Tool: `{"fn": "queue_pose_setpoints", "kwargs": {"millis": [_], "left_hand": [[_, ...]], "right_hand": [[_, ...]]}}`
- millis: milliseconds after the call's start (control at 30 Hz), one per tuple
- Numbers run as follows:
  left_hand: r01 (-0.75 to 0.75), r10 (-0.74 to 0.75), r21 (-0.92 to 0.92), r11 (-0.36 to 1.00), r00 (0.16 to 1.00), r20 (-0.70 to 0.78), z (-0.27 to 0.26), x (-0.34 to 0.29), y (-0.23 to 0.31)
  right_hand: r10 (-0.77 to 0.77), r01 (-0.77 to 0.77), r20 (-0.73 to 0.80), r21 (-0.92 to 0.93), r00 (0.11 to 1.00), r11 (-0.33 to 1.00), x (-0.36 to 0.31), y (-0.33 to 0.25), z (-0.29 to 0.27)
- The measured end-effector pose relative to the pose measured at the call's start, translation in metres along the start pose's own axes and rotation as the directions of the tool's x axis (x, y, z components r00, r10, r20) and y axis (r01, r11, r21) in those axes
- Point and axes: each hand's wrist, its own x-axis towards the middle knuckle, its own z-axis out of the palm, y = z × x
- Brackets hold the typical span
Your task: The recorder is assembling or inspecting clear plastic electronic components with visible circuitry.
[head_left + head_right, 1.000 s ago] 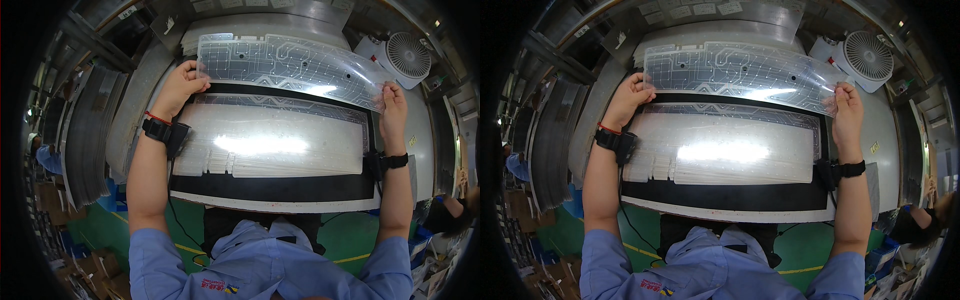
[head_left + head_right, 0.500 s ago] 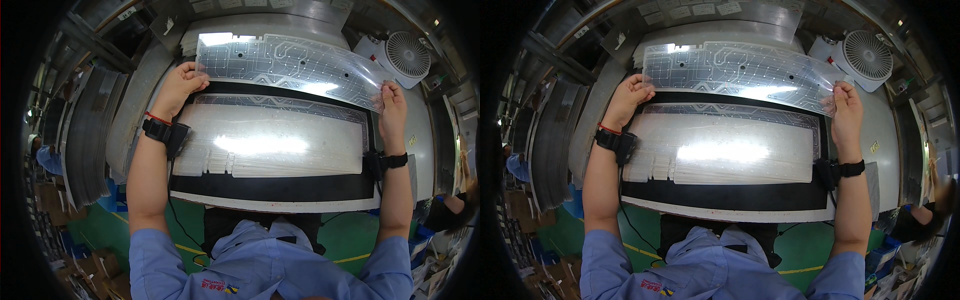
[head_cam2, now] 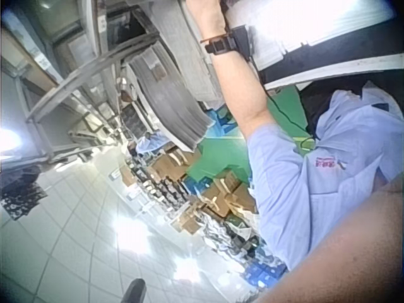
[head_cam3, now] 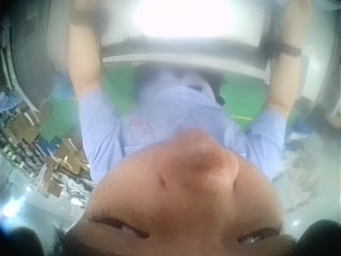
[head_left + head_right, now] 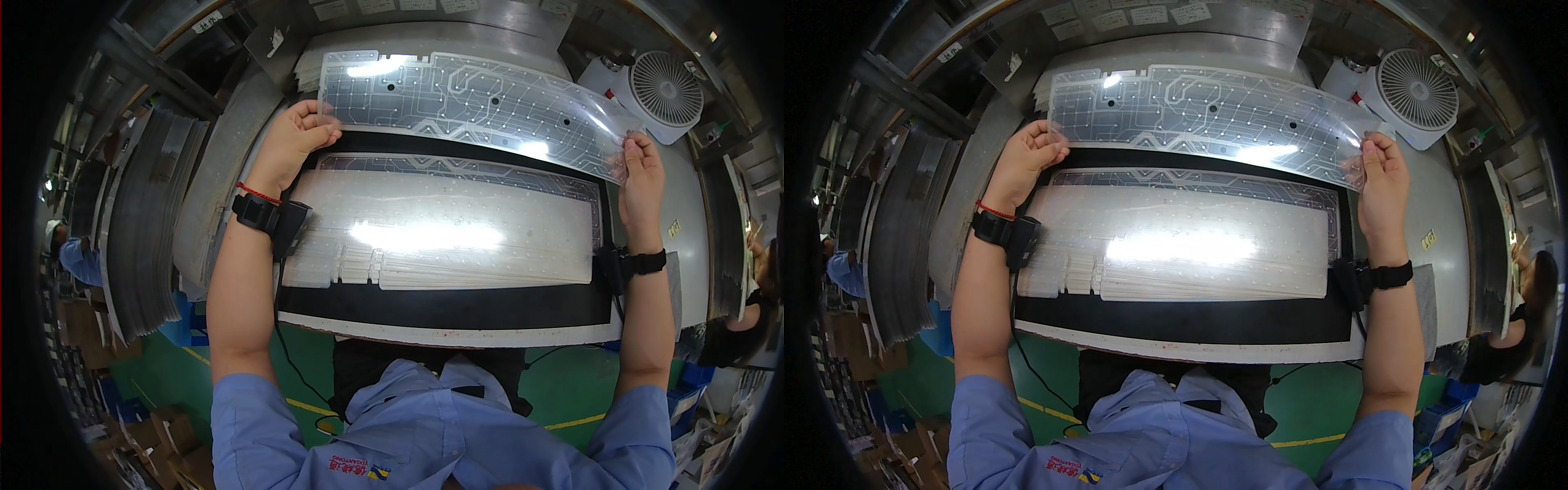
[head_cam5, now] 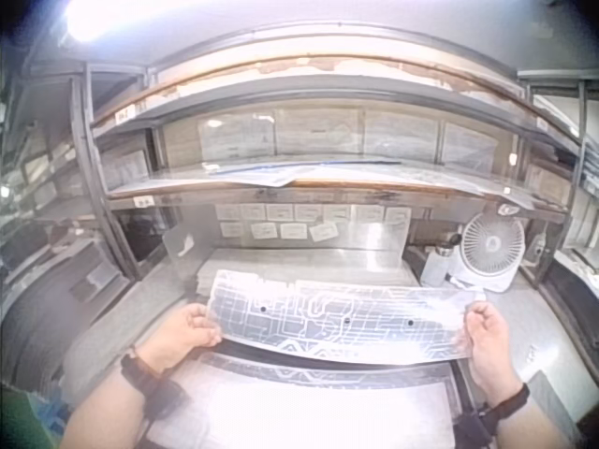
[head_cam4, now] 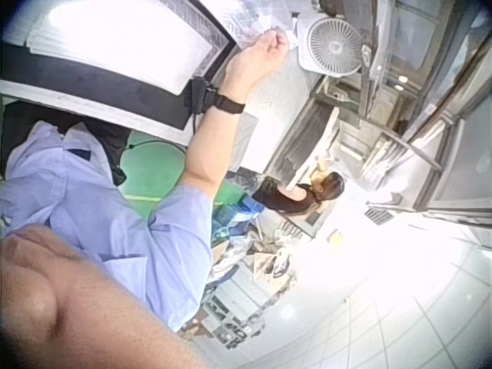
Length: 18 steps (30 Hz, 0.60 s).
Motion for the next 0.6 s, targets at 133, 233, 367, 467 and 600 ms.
{"fn": "queue_pose_setpoints", "kwargs": {"millis": [133,233,367,467,600], "left_hand": [[0.04,-0.041,-0.037,0.999,0.999,-0.022,-0.002,0.002,-0.001],[0.081,-0.083,-0.055,0.995,0.996,-0.032,0.001,0.002,0.002],[0.041,-0.04,0.043,0.998,0.999,-0.019,0.008,-0.002,0.004],[0.04,-0.039,0.059,0.997,0.999,-0.022,0.004,0.0,0.001],[0.055,-0.06,-0.096,0.994,0.997,-0.054,-0.003,0.003,0.001]], "right_hand": [[0.005,-0.005,-0.004,0.001,1.0,1.0,0.0,0.0,0.0],[-0.002,0.002,-0.007,-0.007,1.0,1.0,0.001,0.003,-0.002],[-0.001,0.001,-0.008,-0.006,1.0,1.0,0.001,0.003,-0.001],[0.015,-0.015,-0.003,-0.023,1.0,1.0,0.0,0.001,0.002],[0.006,-0.007,-0.007,-0.054,1.0,0.999,0.002,0.004,-0.003]]}}
